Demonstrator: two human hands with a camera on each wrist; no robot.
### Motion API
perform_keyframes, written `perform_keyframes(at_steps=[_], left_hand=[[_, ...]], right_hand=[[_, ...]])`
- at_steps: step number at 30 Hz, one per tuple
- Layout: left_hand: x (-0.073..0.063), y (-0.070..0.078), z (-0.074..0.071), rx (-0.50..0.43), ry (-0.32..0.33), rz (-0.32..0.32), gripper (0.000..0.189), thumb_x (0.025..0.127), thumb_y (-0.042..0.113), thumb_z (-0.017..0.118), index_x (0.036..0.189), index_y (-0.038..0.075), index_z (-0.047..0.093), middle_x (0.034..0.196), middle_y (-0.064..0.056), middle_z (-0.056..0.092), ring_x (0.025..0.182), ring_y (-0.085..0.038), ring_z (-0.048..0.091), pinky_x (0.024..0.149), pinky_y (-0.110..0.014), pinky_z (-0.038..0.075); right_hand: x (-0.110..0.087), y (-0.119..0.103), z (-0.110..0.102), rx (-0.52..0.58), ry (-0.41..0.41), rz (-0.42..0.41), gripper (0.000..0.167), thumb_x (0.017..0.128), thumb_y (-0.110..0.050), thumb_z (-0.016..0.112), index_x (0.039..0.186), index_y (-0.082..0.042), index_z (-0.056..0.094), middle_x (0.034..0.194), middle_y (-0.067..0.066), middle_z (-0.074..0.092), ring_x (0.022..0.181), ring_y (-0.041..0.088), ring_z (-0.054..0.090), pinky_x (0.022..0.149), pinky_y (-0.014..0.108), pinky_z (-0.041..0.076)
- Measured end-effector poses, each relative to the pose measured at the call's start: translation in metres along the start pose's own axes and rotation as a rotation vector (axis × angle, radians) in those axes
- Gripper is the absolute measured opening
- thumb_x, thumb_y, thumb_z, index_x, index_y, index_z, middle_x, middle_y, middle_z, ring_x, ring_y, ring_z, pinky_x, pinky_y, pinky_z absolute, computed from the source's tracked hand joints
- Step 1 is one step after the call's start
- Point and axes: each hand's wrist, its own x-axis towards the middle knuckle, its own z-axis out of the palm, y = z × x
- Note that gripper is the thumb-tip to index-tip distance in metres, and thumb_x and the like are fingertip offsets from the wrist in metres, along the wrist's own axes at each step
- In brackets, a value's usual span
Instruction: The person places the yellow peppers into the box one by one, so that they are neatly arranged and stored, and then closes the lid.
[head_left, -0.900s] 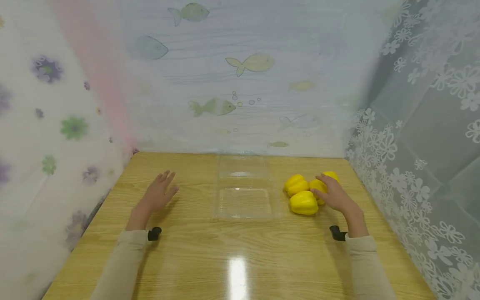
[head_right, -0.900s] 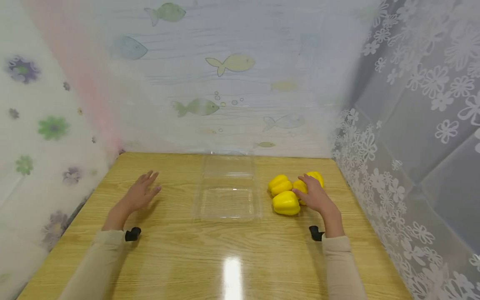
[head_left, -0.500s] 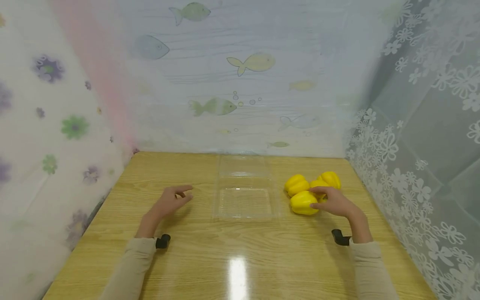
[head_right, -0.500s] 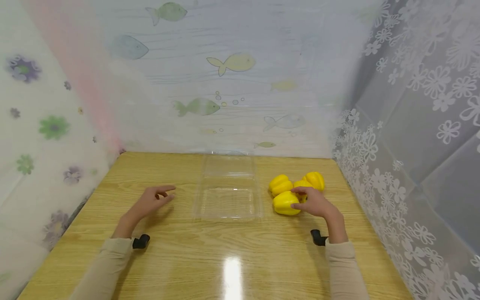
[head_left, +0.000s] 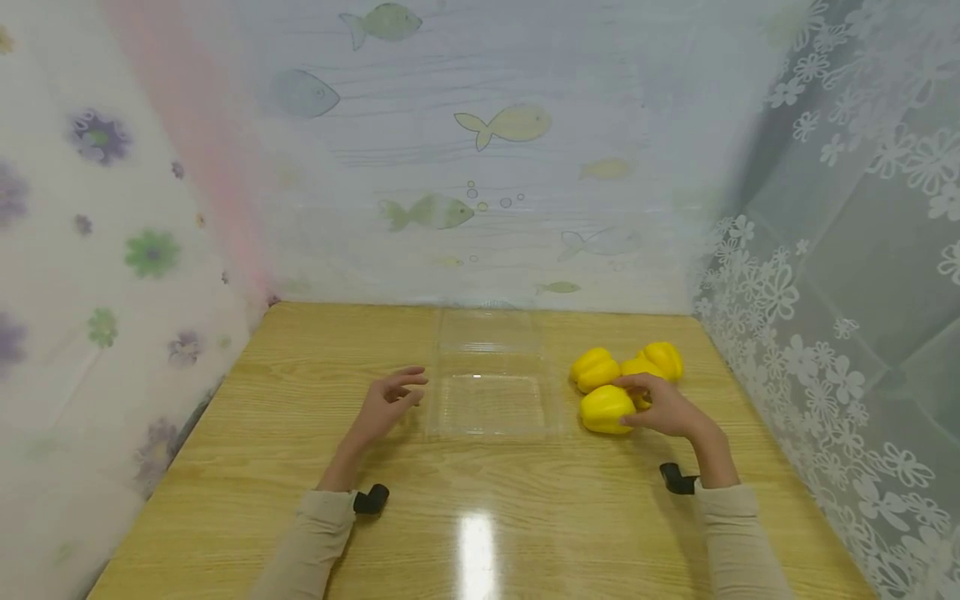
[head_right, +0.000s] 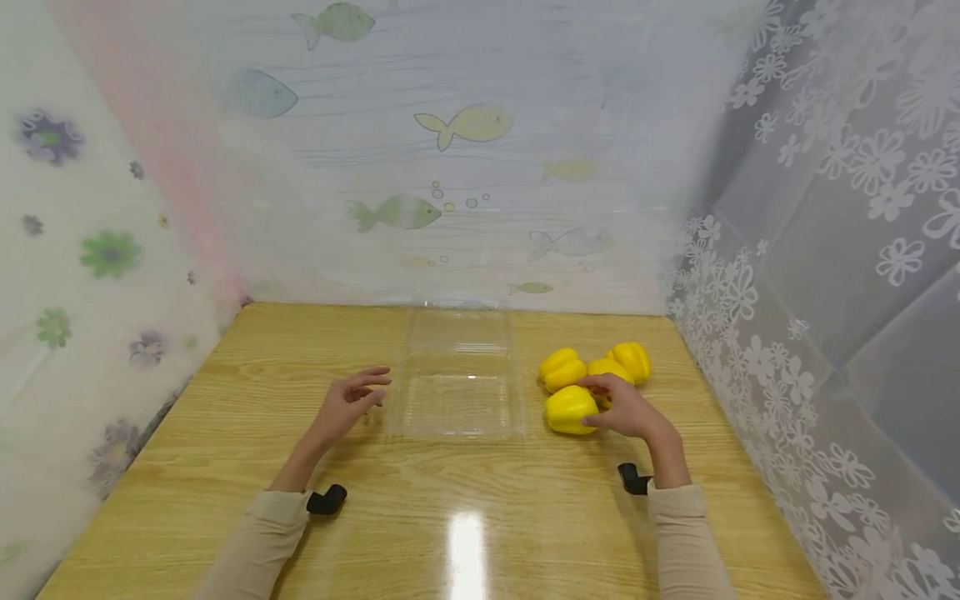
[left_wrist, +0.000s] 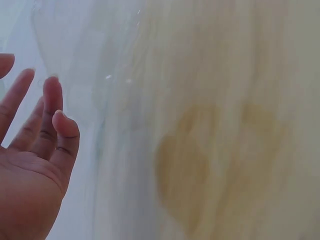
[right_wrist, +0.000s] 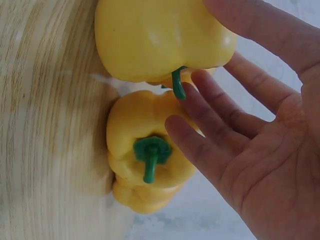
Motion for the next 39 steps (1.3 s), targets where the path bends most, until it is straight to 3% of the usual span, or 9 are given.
perform_keyframes(at_steps=[3,6,11,14,17,20,23,27,39], left_hand=[[0.0,-0.004,0.012,-0.047,0.04,0.011,0.031,0.098,-0.002,0.062,0.124,-0.018,0.061,0.147,-0.033,0.047,0.098,-0.053,0.064,0.082,-0.036,0.059],[-0.001,-0.006,0.023,-0.083,0.096,0.01,0.031,0.097,-0.003,0.063,0.123,-0.019,0.061,0.146,-0.032,0.049,0.094,-0.043,0.066,0.08,-0.025,0.057],[-0.004,-0.003,0.035,-0.162,0.175,-0.001,0.033,0.096,-0.002,0.065,0.122,-0.02,0.06,0.145,-0.03,0.05,0.09,-0.02,0.066,0.08,-0.021,0.056],[-0.005,0.0,0.039,-0.183,0.192,-0.023,0.033,0.095,-0.003,0.065,0.124,-0.019,0.06,0.147,-0.027,0.051,0.09,-0.013,0.064,0.078,-0.021,0.055],[-0.006,-0.002,0.041,-0.196,0.199,-0.037,0.034,0.095,-0.005,0.065,0.126,-0.017,0.06,0.148,-0.023,0.051,0.091,-0.011,0.062,0.075,-0.019,0.054],[-0.009,0.0,0.043,-0.222,0.205,-0.047,0.035,0.095,-0.008,0.063,0.128,-0.018,0.058,0.15,-0.025,0.049,0.093,-0.022,0.064,0.075,-0.018,0.054],[-0.01,-0.001,0.044,-0.235,0.216,-0.042,0.037,0.094,-0.009,0.064,0.13,-0.018,0.057,0.151,-0.026,0.048,0.09,-0.023,0.064,0.074,-0.019,0.054],[-0.01,-0.006,0.044,-0.226,0.232,-0.038,0.039,0.094,-0.005,0.066,0.131,-0.015,0.058,0.151,-0.024,0.048,0.086,-0.012,0.062,0.074,-0.02,0.054],[-0.008,-0.008,0.047,-0.234,0.202,-0.012,0.037,0.092,-0.01,0.065,0.128,-0.018,0.059,0.149,-0.023,0.05,0.088,-0.01,0.061,0.066,-0.017,0.051]], right_hand=[[0.0,-0.001,0.0,0.004,-0.006,0.005,0.055,0.087,-0.009,0.079,0.134,0.009,0.058,0.135,0.029,0.059,0.123,0.051,0.053,0.103,0.067,0.042],[0.0,-0.002,0.001,0.015,-0.01,0.008,0.055,0.087,-0.009,0.079,0.135,0.008,0.058,0.136,0.028,0.058,0.125,0.051,0.052,0.103,0.066,0.042],[0.001,-0.003,0.001,0.039,-0.028,0.002,0.057,0.088,-0.009,0.079,0.138,0.008,0.056,0.139,0.029,0.056,0.13,0.052,0.049,0.105,0.066,0.041],[0.002,-0.003,0.001,0.045,-0.03,0.0,0.058,0.088,-0.009,0.079,0.138,0.008,0.055,0.14,0.029,0.055,0.131,0.051,0.048,0.106,0.066,0.04],[0.002,-0.002,0.001,0.054,-0.033,0.002,0.059,0.088,-0.009,0.078,0.14,0.007,0.054,0.141,0.029,0.055,0.131,0.051,0.049,0.105,0.065,0.041],[0.002,0.001,0.004,0.074,-0.042,0.009,0.061,0.088,-0.007,0.078,0.142,0.007,0.052,0.144,0.029,0.052,0.133,0.052,0.046,0.106,0.064,0.04],[0.001,0.003,0.007,0.093,-0.05,0.005,0.064,0.088,-0.007,0.078,0.144,0.008,0.05,0.147,0.03,0.05,0.136,0.053,0.043,0.108,0.065,0.038],[0.002,0.004,0.008,0.091,-0.043,-0.007,0.065,0.087,-0.009,0.079,0.143,0.009,0.05,0.146,0.03,0.05,0.135,0.053,0.044,0.108,0.065,0.038],[0.003,0.013,0.014,0.075,-0.025,0.054,0.071,0.087,-0.03,0.082,0.144,0.002,0.053,0.145,0.025,0.054,0.13,0.046,0.05,0.103,0.063,0.044]])
